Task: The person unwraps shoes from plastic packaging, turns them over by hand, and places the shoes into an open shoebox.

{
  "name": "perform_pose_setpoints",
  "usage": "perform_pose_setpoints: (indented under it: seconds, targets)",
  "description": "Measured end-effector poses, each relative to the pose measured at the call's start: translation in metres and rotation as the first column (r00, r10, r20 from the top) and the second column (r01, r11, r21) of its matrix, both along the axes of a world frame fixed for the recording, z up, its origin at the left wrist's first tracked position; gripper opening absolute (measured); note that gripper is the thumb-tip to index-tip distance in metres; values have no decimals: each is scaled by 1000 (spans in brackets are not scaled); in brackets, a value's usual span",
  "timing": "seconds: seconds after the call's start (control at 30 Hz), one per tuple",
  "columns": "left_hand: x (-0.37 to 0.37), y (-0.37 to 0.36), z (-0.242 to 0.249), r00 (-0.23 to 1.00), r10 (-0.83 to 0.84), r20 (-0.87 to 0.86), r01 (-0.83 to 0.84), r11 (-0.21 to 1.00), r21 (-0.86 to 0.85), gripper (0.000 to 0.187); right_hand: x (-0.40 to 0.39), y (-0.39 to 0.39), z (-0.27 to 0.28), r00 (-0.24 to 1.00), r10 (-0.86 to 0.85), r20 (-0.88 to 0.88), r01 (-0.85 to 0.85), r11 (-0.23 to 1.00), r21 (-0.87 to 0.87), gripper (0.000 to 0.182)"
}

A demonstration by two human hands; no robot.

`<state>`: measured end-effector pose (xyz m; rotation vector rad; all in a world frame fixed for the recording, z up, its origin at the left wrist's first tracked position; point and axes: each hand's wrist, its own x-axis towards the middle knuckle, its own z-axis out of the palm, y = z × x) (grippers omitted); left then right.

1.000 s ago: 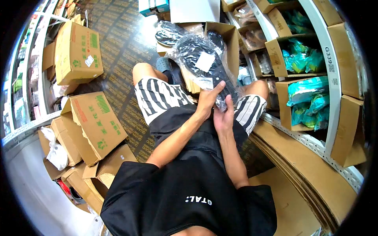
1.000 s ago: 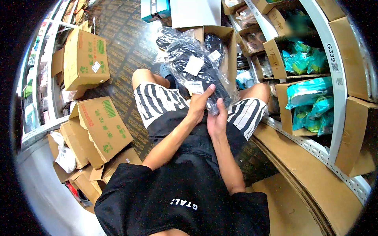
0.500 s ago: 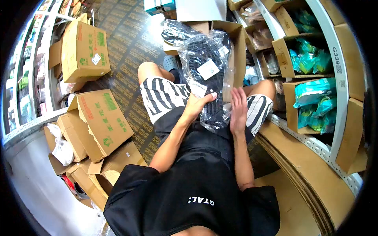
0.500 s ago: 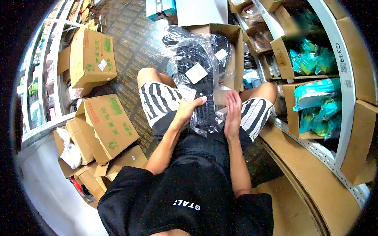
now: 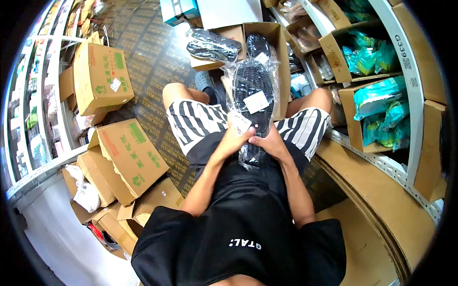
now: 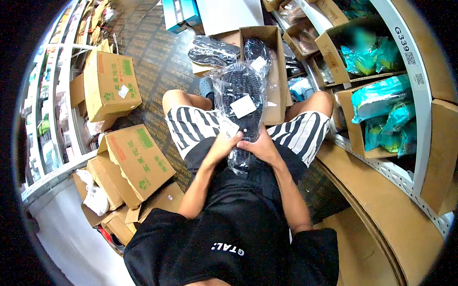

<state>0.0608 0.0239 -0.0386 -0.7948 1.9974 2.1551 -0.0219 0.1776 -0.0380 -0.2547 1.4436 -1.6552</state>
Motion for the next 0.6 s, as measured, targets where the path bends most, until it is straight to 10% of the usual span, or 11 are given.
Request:
perform_pose_setpoints:
  seconds: [0.07,0.13,0.23,0.27,0.6]
  targets:
    - [0,-18,13,997,65,44,-60,992,-111,78,4,-2,7,998,-68,14,68,998,19,87]
    - [-14,-43,5,885,417,-210,-340,883,323,82,11,-3,8,996,-82,-39,84,996,37,85]
    - [-37,-64,36,904,378,-200,-314,904,289,81,24,-10,14,998,-14,-66,16,999,32,87]
    - [-47,-64,41,933,290,-211,-287,957,44,75,31,-11,19,997,-27,-71,28,1000,10,81]
    - [-54,-56,29,944,303,132,-331,866,376,25,31,-15,0,989,-63,-136,71,996,59,80]
